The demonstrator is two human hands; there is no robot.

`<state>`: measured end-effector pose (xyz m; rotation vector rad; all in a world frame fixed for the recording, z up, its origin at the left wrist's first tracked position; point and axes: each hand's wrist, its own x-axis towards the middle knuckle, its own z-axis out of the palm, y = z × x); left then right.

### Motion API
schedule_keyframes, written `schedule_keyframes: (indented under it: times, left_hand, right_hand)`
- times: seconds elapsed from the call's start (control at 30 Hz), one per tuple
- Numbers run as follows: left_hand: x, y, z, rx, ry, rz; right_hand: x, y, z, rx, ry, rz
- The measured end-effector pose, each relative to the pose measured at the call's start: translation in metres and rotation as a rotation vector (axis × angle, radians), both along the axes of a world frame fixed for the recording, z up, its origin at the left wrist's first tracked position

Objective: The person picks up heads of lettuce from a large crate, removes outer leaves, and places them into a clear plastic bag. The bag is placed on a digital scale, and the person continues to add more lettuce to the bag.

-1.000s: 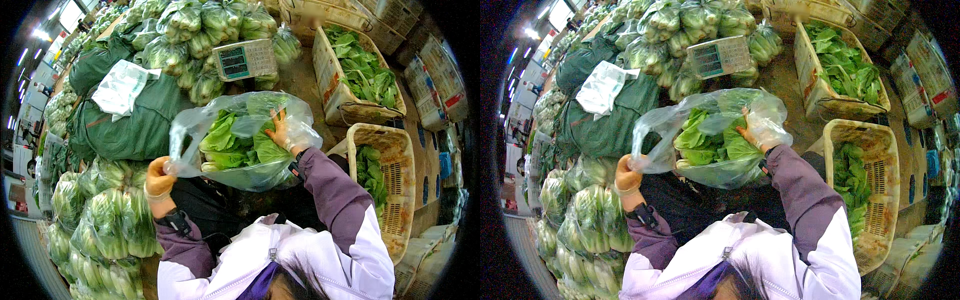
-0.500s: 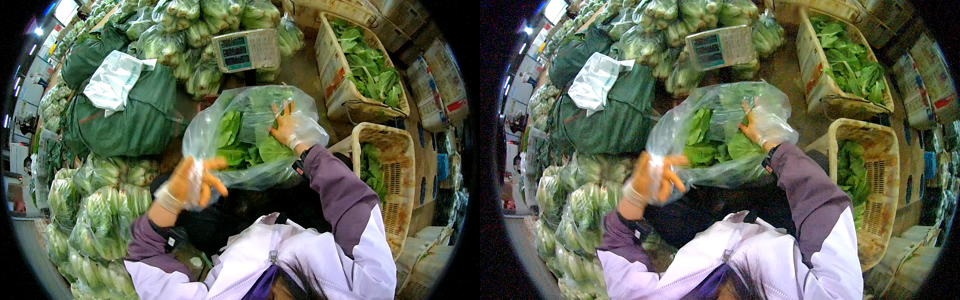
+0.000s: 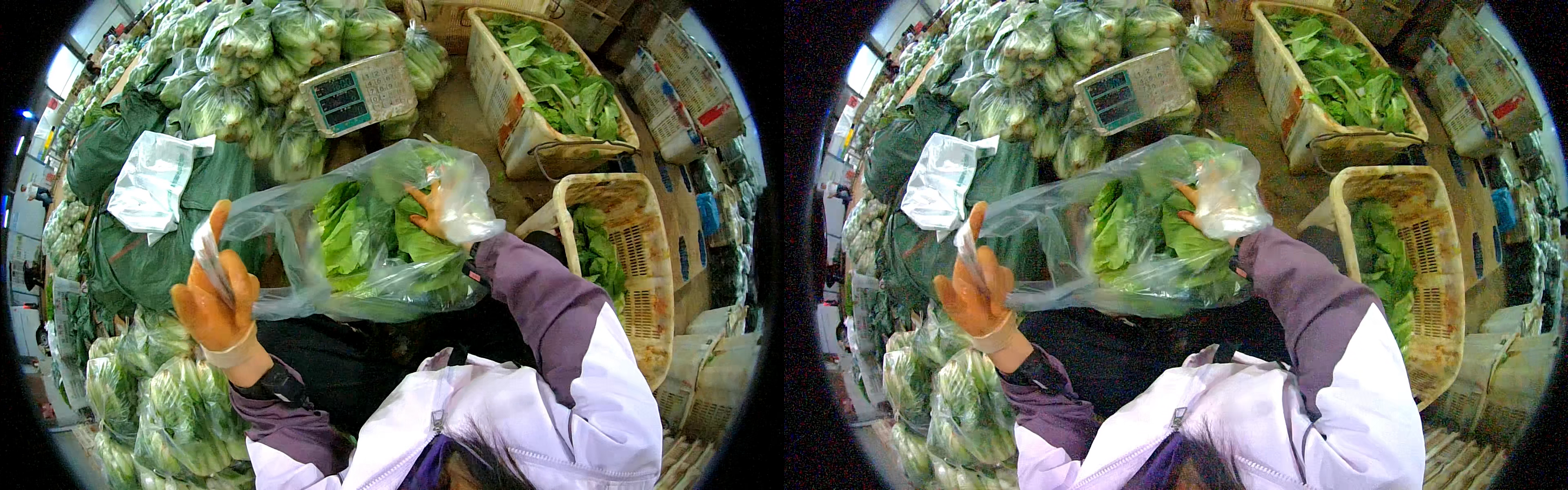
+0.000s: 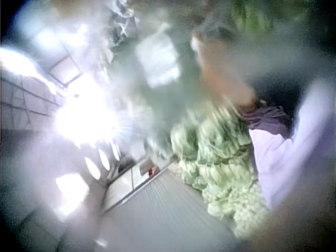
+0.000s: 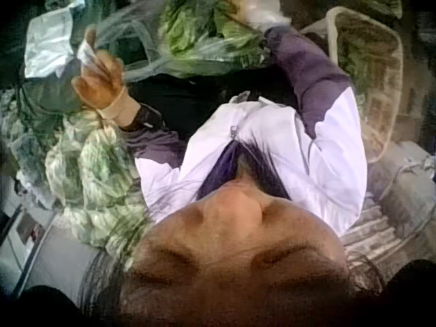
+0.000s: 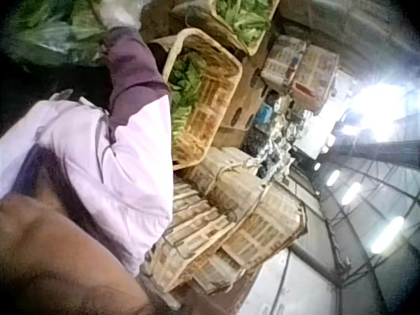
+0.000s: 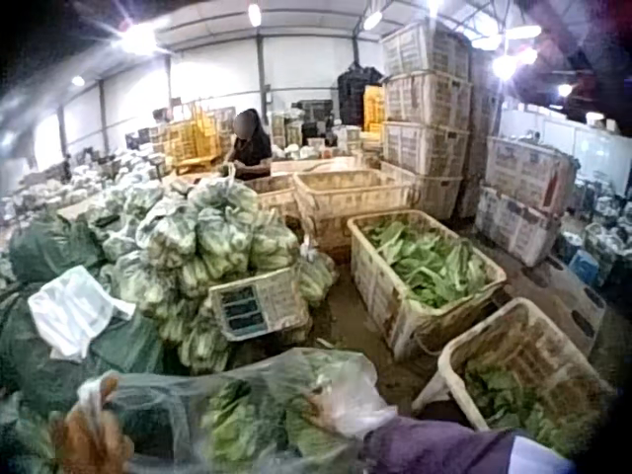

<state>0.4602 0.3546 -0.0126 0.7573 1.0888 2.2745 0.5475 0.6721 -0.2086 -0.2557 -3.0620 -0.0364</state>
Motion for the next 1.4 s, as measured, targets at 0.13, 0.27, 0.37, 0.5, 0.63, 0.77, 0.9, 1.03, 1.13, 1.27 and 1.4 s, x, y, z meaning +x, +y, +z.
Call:
schedule_keyframes:
  times: [0.13, 0.27, 0.37, 0.5, 0.63, 0.77, 0.9, 1.03, 1.13, 1.27, 1.4]
  left_hand:
    - [0.008, 0.008, -0.006, -0.105, 0.047, 0.1]
    - [0.004, -0.002, -0.009, -0.082, 0.0, 0.079]
    - [0.006, -0.006, -0.01, -0.041, -0.048, 0.033]
    - [-0.006, -0.01, -0.018, 0.002, -0.082, -0.027]
    - [-0.014, -0.005, -0.024, -0.026, -0.079, -0.093]
    - [-0.032, -0.024, -0.041, -0.027, -0.255, -0.187]
    - [-0.016, -0.033, -0.009, -0.529, 0.033, 0.135]
    - [0.064, 0.057, 0.002, -0.66, 0.354, 0.288]
    - [0.107, 0.104, 0.009, -0.666, 0.544, 0.313]
    - [0.158, 0.166, 0.02, -0.669, 0.761, 0.202]
    - [0.2, 0.24, 0.02, -0.763, 0.951, -0.173]
  right_hand:
    - [0.012, 0.025, -0.012, -0.206, 0.074, -0.072]
    - [0.021, 0.028, 0.004, -0.193, 0.1, -0.149]
    - [0.028, 0.048, 0.024, -0.283, 0.217, -0.174]
    - [0.033, 0.093, 0.077, -0.368, 0.624, -0.199]
    - [0.076, 0.127, 0.162, -0.522, 0.937, -0.165]
    - [0.14, 0.116, 0.191, -1.46, 0.936, -0.084]
    - [0.232, 0.1, 0.171, -0.848, 0.72, -0.169]
    - [0.391, 0.173, 0.121, -0.675, 0.768, -0.745]
    - [0.492, 0.191, 0.084, -0.313, 0.368, -1.248]
    - [0.542, 0.165, 0.023, -0.58, -0.252, -1.104]
    - [0.493, 0.132, -0.045, -0.579, 0.14, -0.847]
